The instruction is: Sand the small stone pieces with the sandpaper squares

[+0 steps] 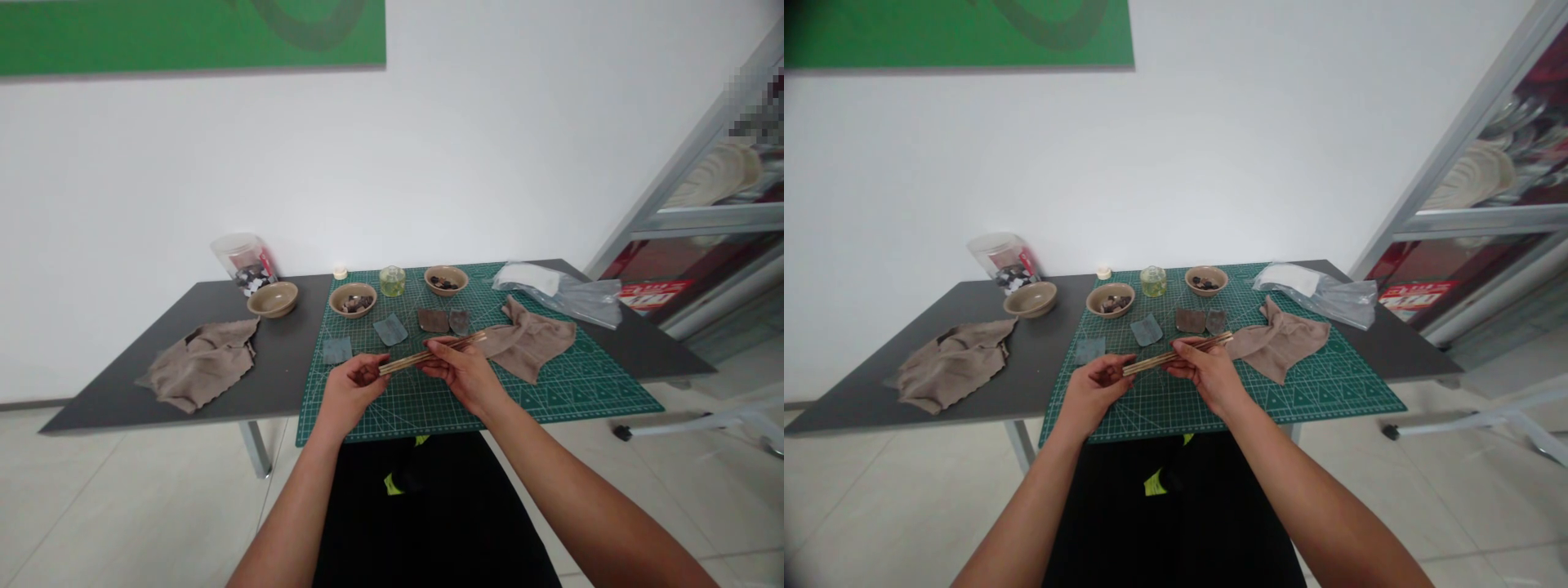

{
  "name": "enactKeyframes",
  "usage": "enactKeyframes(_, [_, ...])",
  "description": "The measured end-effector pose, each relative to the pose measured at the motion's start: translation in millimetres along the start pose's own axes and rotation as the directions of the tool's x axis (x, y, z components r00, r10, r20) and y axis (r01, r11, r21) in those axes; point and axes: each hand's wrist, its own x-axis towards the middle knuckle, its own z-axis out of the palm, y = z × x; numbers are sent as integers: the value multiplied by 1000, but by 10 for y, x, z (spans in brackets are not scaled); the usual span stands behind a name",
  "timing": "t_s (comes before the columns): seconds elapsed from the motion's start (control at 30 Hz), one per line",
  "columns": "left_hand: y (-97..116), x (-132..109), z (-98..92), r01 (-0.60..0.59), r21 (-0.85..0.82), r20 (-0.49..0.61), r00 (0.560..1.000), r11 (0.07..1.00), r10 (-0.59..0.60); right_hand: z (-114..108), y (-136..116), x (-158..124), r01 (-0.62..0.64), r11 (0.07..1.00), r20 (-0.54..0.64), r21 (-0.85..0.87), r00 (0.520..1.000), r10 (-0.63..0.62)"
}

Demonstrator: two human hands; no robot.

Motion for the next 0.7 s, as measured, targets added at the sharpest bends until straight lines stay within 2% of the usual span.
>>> enactKeyframes(0.4, [49, -9, 11, 21, 5, 6, 1000, 1000, -21, 8, 29, -26, 5, 999, -30, 32, 1000, -4])
enactKeyframes(0.53, [47, -16, 13, 12, 25, -3, 1000, 1000, -12, -16, -40, -30, 1, 1000, -23, -6, 1000, -1])
enactKeyframes(0.6, [48, -17, 21, 4, 30, -26, 1000, 1000, -3, -35, -151, 3, 55, 998, -68, -25, 996, -57])
enactKeyframes(0.7, [60, -13, 34, -2, 34, -70, 998, 999, 4, -14, -387, 131, 228, 971, -136, -72, 962, -236])
